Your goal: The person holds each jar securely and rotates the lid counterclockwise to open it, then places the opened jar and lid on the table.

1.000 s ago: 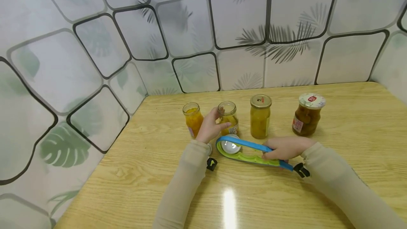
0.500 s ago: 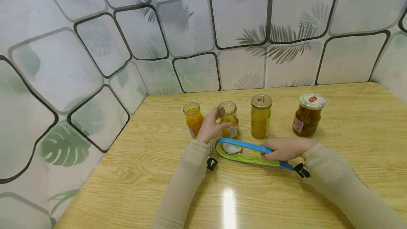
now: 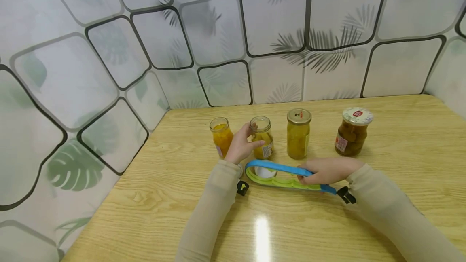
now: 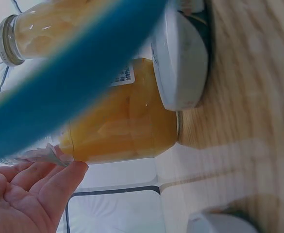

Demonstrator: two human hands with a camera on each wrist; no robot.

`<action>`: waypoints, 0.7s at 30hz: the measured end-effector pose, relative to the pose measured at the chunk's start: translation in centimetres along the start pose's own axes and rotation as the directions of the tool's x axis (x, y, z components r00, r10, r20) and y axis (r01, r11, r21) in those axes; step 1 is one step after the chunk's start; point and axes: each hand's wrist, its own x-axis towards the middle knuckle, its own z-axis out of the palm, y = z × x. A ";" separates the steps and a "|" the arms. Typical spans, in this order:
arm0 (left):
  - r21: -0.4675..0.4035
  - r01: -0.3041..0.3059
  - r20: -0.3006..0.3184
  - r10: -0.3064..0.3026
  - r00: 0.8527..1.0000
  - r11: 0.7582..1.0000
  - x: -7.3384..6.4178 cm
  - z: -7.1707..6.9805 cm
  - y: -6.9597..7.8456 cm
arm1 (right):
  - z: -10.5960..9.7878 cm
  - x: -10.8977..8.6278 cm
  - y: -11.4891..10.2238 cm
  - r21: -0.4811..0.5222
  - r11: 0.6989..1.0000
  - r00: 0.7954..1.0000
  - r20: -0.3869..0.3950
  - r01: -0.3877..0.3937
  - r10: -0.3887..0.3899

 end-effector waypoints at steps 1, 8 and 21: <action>0.001 0.003 0.001 -0.003 1.000 1.000 0.0 0.0 0.0 | -0.1 -0.2 -0.1 0.008 1.000 1.000 -0.004 -0.004 0.004; -0.022 -0.050 -0.002 0.050 0.999 0.998 0.0 0.0 -0.1 | -1.5 -2.5 -1.2 -0.084 0.996 0.995 -0.095 -0.009 0.001; -0.013 -0.009 -0.003 0.009 1.000 1.000 0.1 0.3 -0.1 | -3.7 -7.7 -2.4 -0.256 0.965 0.897 -0.436 -0.054 -0.066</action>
